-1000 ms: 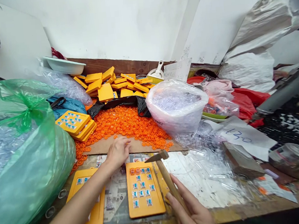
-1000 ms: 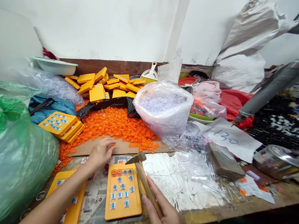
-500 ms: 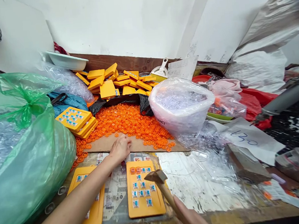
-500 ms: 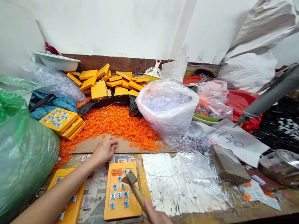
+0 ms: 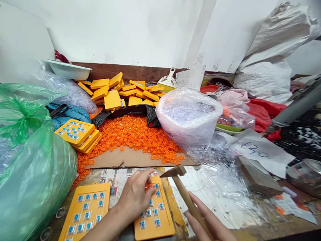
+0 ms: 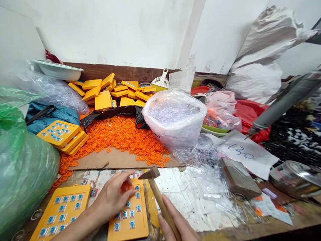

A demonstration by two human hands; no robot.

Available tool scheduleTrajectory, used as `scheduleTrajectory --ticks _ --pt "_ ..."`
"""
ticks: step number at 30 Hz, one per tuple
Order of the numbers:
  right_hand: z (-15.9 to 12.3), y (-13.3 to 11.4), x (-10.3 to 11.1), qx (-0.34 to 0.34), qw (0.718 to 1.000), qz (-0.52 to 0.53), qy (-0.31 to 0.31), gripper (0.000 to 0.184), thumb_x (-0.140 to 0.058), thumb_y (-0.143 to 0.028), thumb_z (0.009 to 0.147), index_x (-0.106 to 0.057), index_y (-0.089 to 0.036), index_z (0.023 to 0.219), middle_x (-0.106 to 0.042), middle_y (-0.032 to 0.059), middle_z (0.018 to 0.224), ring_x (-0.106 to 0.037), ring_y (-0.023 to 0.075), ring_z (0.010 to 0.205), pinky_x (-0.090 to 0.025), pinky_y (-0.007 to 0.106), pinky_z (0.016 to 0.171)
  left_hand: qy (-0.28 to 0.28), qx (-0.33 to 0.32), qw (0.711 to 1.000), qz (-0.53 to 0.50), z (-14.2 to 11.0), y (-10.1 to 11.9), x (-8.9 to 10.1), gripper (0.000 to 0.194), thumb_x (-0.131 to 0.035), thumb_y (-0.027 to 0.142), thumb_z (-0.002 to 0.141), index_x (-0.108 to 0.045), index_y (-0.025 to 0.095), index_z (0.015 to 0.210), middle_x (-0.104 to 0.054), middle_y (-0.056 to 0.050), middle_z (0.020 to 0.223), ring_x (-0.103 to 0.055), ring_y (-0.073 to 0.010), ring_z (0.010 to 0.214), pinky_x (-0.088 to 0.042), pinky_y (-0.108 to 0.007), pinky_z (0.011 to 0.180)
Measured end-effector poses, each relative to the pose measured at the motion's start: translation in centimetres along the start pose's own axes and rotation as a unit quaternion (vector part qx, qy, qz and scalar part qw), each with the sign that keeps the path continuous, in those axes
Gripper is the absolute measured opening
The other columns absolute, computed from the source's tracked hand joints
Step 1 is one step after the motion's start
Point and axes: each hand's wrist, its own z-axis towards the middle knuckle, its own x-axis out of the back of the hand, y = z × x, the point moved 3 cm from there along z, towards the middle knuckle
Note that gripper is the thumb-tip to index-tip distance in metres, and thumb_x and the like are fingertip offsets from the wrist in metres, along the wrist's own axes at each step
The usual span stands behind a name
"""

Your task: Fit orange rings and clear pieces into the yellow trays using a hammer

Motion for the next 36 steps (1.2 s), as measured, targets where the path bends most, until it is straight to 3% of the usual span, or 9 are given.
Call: scheduleTrajectory --ticks 5,10,14,18,20,23,26,29,36 --pt "0.1 -1.3 -1.4 0.125 0.988 -0.039 -0.083 0.038 -0.051 -0.024 0.088 -0.059 -0.032 0.125 -0.071 -0.0014 0.108 -0.067 0.0129 0.097 -0.049 0.014 0.086 0.023 0.032 0.999 -0.032 -0.1 -0.5 -0.4 0.044 -0.057 0.015 0.076 -0.055 0.017 0.12 -0.067 -0.006 0.091 -0.06 -0.022 0.087 -0.047 -0.036 0.081" --pt "0.3 -2.2 -0.4 0.202 0.977 -0.044 -0.045 0.052 -0.052 -0.011 0.086 -0.05 -0.036 0.132 -0.07 -0.001 0.108 -0.068 0.0126 0.095 -0.049 0.016 0.085 0.026 0.067 0.995 -0.072 0.0 -0.6 -0.5 0.049 -0.058 0.012 0.071 -0.055 0.016 0.12 -0.067 -0.004 0.088 -0.061 -0.0204 0.085 -0.046 -0.034 0.083" --pt "0.1 -0.3 -0.7 0.116 0.983 -0.065 -0.128 0.041 -0.054 -0.025 0.087 -0.057 -0.03 0.128 -0.071 0.0015 0.109 -0.068 0.0154 0.096 -0.051 0.017 0.084 0.029 0.082 0.993 -0.086 0.1 -0.9 -0.6 0.05 -0.059 0.013 0.071 -0.054 0.016 0.12 -0.067 -0.003 0.088 -0.062 -0.0193 0.085 -0.046 -0.032 0.083" --pt "-0.4 1.7 -0.9 -0.055 0.998 0.036 -0.013 0.042 -0.058 -0.043 0.083 -0.064 -0.022 0.119 -0.063 0.0035 0.125 -0.058 0.0218 0.116 -0.043 0.025 0.098 0.014 0.09 0.991 -0.096 0.4 -1.0 -0.4 0.052 -0.062 0.012 0.066 -0.056 0.016 0.118 -0.066 -0.002 0.086 -0.062 -0.0187 0.083 -0.046 -0.031 0.082" --pt "-0.6 1.7 -1.0 -0.091 0.993 0.067 0.02 0.047 -0.06 -0.047 0.081 -0.064 -0.02 0.12 -0.061 0.004 0.128 -0.054 0.0231 0.12 -0.04 0.028 0.102 0.007 0.094 0.991 -0.097 0.5 -0.9 -0.3 0.052 -0.062 0.011 0.065 -0.057 0.016 0.117 -0.066 -0.002 0.087 -0.061 -0.0195 0.086 -0.045 -0.032 0.084" --pt "-0.4 0.6 -0.9 -0.038 0.998 0.039 0.017 0.041 -0.057 -0.045 0.083 -0.065 -0.023 0.118 -0.064 0.0035 0.124 -0.059 0.0217 0.115 -0.045 0.025 0.097 0.003 0.105 0.99 -0.1 0.8 -0.8 -0.3 0.055 -0.063 0.009 0.064 -0.058 0.019 0.118 -0.066 -0.001 0.087 -0.06 -0.0198 0.086 -0.045 -0.033 0.084" --pt "-0.2 -0.5 -1.3 0.072 0.994 -0.05 -0.066 0.037 -0.049 -0.037 0.089 -0.061 -0.03 0.124 -0.071 0.0024 0.104 -0.069 0.0165 0.091 -0.053 0.019 0.08 0.001 0.119 0.987 -0.112 0.9 -0.9 -0.4 0.06 -0.063 0.01 0.063 -0.056 0.02 0.122 -0.065 0.0 0.084 -0.061 -0.0185 0.08 -0.047 -0.03 0.078" --pt "-0.1 -0.5 -1.7 0.135 0.974 -0.138 -0.118 0.041 -0.04 -0.031 0.092 -0.052 -0.032 0.132 -0.069 0.0015 0.085 -0.069 0.0135 0.069 -0.054 0.019 0.071 -0.001 0.122 0.985 -0.122 0.9 -1.1 -0.5 0.064 -0.063 0.011 0.063 -0.053 0.02 0.125 -0.066 0.0 0.083 -0.062 -0.0182 0.08 -0.048 -0.029 0.077" --pt "0.2 -1.1 -1.0 0.169 0.974 -0.114 -0.096 0.042 -0.044 -0.024 0.092 -0.049 -0.031 0.133 -0.07 0.0027 0.1 -0.069 0.0125 0.081 -0.053 0.016 0.073 0.007 0.11 0.986 -0.129 0.7 -1.4 -0.6 0.06 -0.058 0.014 0.069 -0.051 0.019 0.128 -0.069 -0.001 0.085 -0.064 -0.0172 0.081 -0.048 -0.029 0.08"
